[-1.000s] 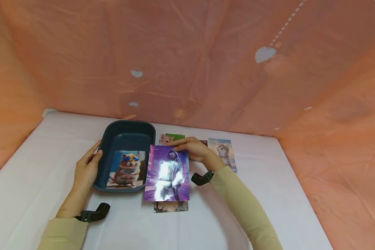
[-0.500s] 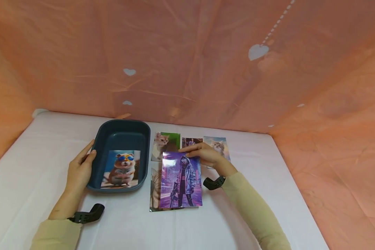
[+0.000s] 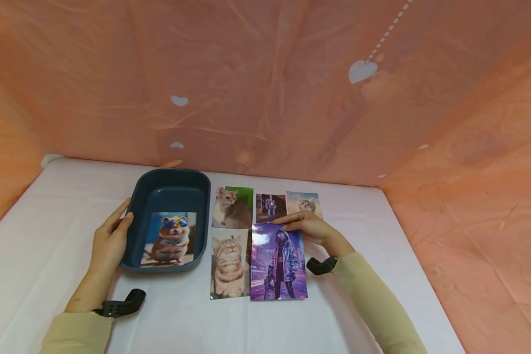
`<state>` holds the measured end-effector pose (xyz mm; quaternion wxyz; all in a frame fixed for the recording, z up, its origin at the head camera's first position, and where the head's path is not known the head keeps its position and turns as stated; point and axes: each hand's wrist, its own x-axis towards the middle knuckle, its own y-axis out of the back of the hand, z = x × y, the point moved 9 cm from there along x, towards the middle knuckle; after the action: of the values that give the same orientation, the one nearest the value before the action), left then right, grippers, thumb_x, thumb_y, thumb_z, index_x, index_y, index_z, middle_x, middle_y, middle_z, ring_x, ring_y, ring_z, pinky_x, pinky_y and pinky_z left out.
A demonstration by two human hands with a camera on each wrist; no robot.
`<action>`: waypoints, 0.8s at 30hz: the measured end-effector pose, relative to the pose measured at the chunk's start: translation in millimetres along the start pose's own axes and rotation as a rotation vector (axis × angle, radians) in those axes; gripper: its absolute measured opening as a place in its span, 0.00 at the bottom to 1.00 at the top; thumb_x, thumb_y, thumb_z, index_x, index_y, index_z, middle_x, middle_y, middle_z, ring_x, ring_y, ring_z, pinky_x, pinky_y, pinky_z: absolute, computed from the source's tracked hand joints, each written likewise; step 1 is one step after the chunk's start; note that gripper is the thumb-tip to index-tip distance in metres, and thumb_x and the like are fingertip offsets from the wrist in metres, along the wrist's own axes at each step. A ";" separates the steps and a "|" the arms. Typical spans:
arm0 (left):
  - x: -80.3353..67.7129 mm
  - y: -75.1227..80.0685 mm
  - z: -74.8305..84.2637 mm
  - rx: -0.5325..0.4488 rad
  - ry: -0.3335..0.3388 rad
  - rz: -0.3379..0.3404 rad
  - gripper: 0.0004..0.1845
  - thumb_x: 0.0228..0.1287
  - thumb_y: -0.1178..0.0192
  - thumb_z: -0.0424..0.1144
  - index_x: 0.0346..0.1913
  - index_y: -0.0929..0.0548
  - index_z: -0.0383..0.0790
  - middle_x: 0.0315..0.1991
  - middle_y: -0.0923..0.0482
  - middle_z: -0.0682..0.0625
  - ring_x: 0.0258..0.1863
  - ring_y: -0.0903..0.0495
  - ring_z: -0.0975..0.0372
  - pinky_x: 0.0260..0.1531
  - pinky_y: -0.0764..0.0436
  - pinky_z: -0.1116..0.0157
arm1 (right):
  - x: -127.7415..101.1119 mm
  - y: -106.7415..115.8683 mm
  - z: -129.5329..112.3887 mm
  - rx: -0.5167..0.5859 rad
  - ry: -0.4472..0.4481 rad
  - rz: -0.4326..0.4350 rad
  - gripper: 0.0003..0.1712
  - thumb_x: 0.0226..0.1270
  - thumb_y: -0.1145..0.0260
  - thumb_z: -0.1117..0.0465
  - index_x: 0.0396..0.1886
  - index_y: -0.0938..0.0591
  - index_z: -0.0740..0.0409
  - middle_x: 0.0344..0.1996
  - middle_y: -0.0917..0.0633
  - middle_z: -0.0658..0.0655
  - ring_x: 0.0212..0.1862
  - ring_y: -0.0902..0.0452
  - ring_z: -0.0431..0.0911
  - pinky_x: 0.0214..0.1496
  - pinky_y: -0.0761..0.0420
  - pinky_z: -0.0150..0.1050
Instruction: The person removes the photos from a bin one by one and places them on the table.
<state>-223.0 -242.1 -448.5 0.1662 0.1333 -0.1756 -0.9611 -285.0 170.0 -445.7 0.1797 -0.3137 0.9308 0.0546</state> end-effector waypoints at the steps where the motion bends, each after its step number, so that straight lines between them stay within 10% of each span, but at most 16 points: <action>1: 0.0 0.0 -0.1 0.001 0.000 -0.001 0.26 0.74 0.59 0.55 0.73 0.41 0.62 0.63 0.30 0.39 0.54 0.33 0.57 0.51 0.33 0.63 | -1.4 2.0 1.8 -0.002 -0.002 0.007 0.21 0.69 0.46 0.72 0.61 0.27 0.72 0.57 0.21 0.64 0.44 0.17 0.47 0.44 0.18 0.39; 24: -0.7 0.0 1.0 -0.003 0.009 0.008 0.26 0.74 0.59 0.55 0.73 0.41 0.61 0.64 0.31 0.39 0.56 0.33 0.55 0.52 0.33 0.62 | -15.1 14.5 16.1 -0.159 0.050 0.066 0.24 0.67 0.39 0.65 0.60 0.26 0.73 0.62 0.25 0.67 0.59 0.26 0.41 0.55 0.24 0.33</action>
<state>-222.6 -241.5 -447.5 0.1709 0.1365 -0.1740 -0.9601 -277.8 193.6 -455.2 0.1289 -0.2971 0.9377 0.1261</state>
